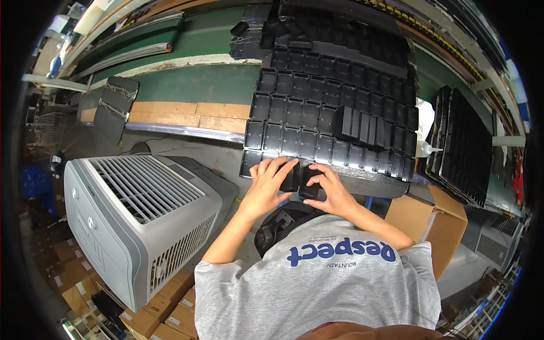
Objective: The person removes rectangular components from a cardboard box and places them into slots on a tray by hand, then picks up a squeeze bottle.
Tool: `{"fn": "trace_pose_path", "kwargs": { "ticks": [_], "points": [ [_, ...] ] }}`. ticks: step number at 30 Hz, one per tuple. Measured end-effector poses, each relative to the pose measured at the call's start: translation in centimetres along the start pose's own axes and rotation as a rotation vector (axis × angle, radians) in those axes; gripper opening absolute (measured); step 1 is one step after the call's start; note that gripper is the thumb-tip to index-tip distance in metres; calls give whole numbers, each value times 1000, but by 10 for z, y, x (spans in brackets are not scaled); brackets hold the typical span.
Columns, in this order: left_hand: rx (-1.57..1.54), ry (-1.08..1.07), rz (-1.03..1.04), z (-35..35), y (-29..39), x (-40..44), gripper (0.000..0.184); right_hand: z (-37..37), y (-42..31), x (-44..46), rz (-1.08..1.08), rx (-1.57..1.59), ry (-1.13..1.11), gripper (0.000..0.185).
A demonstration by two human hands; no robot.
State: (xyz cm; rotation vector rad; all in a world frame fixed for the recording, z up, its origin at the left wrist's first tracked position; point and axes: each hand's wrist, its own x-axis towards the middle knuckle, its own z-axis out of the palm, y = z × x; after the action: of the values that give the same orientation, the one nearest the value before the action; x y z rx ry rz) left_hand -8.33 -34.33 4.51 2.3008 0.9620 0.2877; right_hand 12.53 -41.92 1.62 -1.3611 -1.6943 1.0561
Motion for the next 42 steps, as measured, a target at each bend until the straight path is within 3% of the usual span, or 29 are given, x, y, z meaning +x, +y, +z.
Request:
{"fn": "trace_pose_path", "kwargs": {
  "ticks": [4, 9, 14, 16, 17, 20, 24, 27, 29, 31, 32, 34, 39, 42],
  "points": [
    [88, -2, -49, -5, -4, 1, 84, 2, -2, 2, -129, -399, 19, 37],
    [99, 75, -102, -1, -7, -2, 84, 14, 14, 1, -171, -461, 36, 34],
    [31, 93, -96, -14, 11, 15, 84, -40, -20, 15, -118, -489, 114, 50],
    [-77, 154, 81, -11, 18, 47, 84, -77, -17, 32, -69, -640, 351, 68],
    [-69, 148, 158, -8, 24, 69, 87, -93, -14, 39, 17, -732, 323, 80],
    [-10, 78, 158, 19, 33, 136, 93, -105, 7, 57, 117, -866, 268, 86],
    [-115, -41, 216, 28, 28, 175, 90, -105, 10, 73, 203, -669, 168, 87],
    [-240, 1, 259, -2, 54, 140, 85, -112, -27, 43, 131, -495, 151, 85],
    [-366, -37, 137, -10, 69, 97, 77, -111, -49, 14, 50, -336, 134, 82],
    [-442, -59, 105, 11, 65, 60, 69, -97, -41, -19, 159, -39, 116, 65],
    [-442, -63, 104, 20, 60, 48, 69, -87, -25, -35, 161, -36, 118, 65],
    [-167, -69, 164, 35, 49, 31, 62, -62, 9, -61, 31, -142, 182, 48],
    [-5, -60, 119, 45, 41, 25, 61, -40, 17, -66, 60, -480, 148, 38],
    [18, -30, 87, 48, 36, 25, 64, -33, 32, -64, 20, -484, 160, 40]
  ]
}}
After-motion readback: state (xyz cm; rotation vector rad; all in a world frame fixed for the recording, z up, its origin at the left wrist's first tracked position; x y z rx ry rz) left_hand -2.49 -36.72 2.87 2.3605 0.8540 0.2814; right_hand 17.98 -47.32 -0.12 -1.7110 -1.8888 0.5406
